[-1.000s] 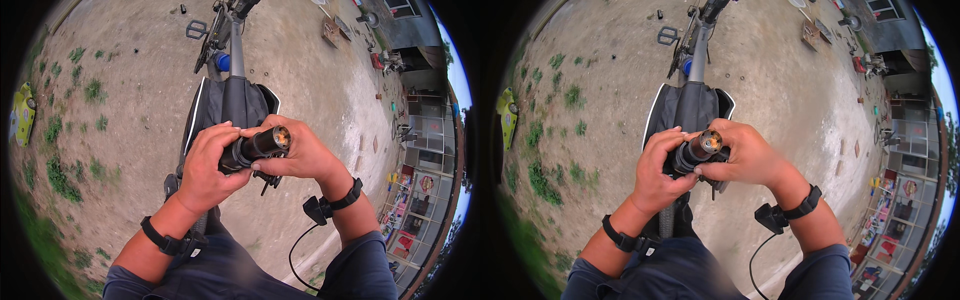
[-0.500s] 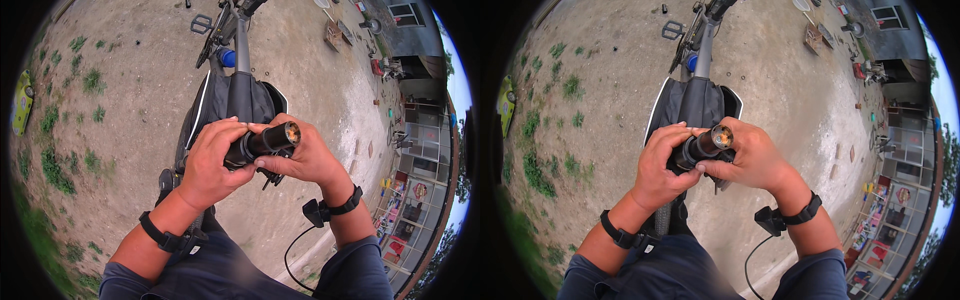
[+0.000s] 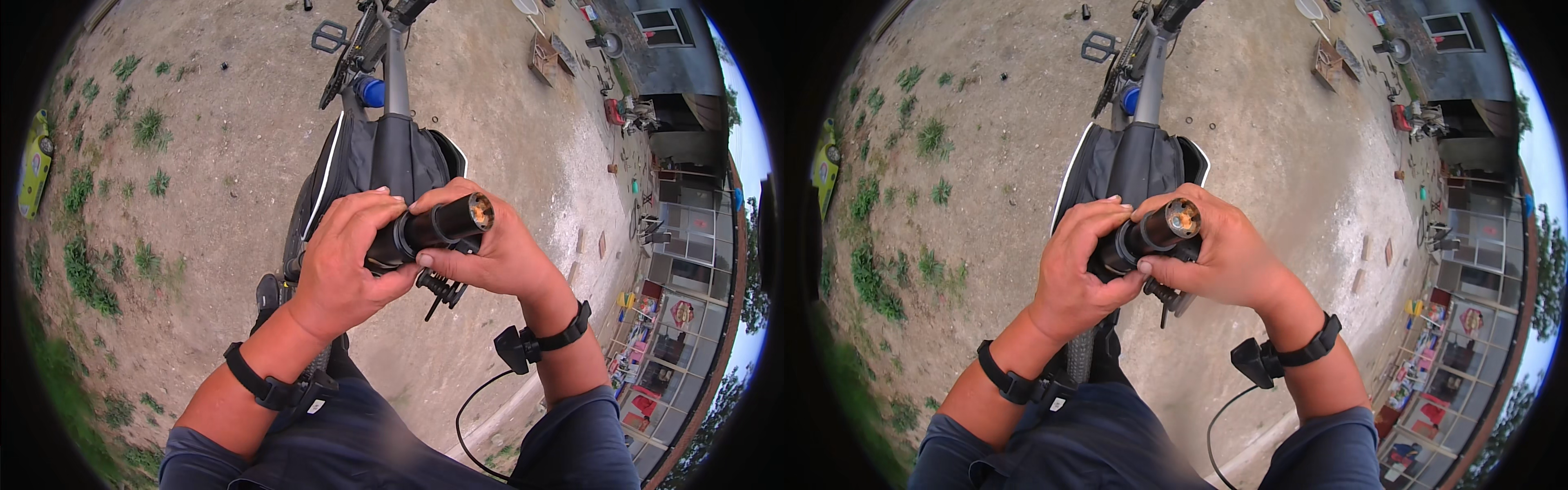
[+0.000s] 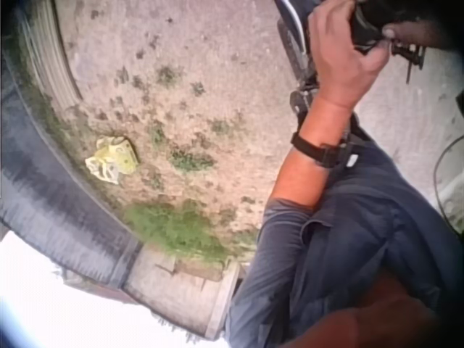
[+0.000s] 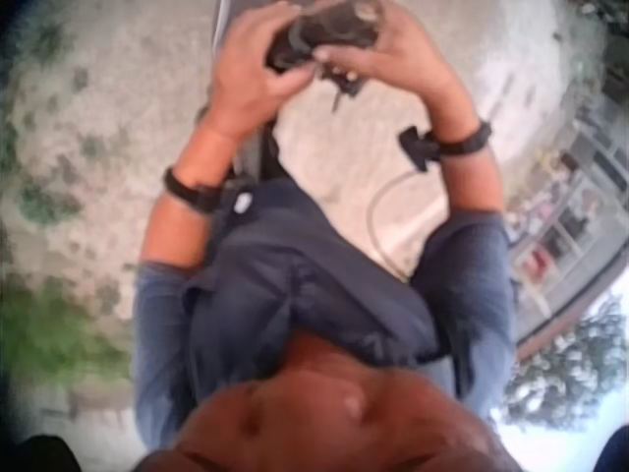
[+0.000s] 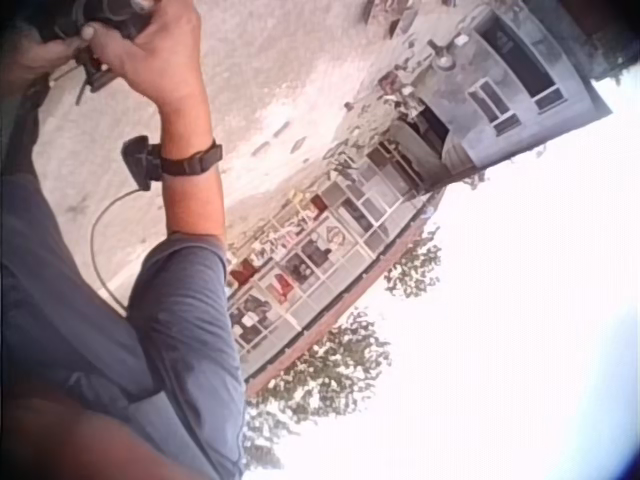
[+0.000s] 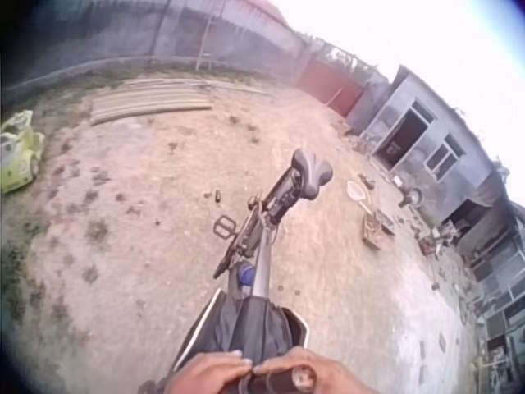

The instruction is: The person assembles a bicycle handlebar by inserting a cylindrical stem into the steerer tube, securing it with a rubber ring, and attaching the handlebar with a clamp. The person then picks up and installs additional components onto the handlebar.

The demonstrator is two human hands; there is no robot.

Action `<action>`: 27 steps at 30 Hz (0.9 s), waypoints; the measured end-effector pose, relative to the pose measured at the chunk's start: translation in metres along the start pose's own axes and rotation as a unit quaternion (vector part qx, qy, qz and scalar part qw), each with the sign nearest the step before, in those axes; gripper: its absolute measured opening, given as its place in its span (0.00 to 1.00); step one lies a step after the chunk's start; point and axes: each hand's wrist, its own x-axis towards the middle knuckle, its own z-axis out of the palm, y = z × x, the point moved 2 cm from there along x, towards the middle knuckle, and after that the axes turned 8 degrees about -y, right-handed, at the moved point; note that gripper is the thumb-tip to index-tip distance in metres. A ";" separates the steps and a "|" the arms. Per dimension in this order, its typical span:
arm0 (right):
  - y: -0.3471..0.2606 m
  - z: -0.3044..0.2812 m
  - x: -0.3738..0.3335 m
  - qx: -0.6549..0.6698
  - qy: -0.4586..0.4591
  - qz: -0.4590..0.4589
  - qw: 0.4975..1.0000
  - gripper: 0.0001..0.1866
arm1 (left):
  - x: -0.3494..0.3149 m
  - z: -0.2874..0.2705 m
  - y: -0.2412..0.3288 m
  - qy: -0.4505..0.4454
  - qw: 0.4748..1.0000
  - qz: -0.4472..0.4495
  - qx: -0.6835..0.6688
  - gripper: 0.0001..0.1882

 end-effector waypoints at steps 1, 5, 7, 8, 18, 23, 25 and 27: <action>0.000 0.001 0.001 0.008 -0.001 -0.004 1.000 0.26 | 0.000 0.000 0.000 0.001 1.000 0.001 -0.001 0.33; 0.002 -0.001 0.002 -0.003 -0.013 -0.018 1.000 0.26 | -0.001 0.000 -0.001 0.001 1.000 0.003 0.000 0.33; 0.002 -0.003 0.003 0.004 -0.021 -0.009 1.000 0.26 | -0.001 -0.001 -0.002 -0.002 1.000 0.003 -0.007 0.33; 0.002 -0.004 0.004 0.007 -0.025 -0.004 1.000 0.26 | -0.001 -0.001 -0.002 -0.003 1.000 0.002 -0.010 0.34; 0.001 -0.011 0.013 0.014 -0.059 -0.001 0.998 0.25 | 0.000 -0.006 -0.002 -0.011 1.000 -0.002 -0.011 0.33; 0.000 -0.007 0.012 0.053 -0.051 0.011 0.997 0.25 | -0.001 -0.007 -0.004 -0.016 1.000 -0.003 -0.010 0.35; 0.004 -0.003 0.012 0.074 -0.045 0.004 0.996 0.27 | -0.001 -0.006 -0.005 -0.011 1.000 -0.001 -0.009 0.35; 0.005 0.000 0.012 0.093 -0.040 0.003 0.995 0.29 | -0.001 -0.007 -0.005 -0.010 1.000 0.000 -0.009 0.34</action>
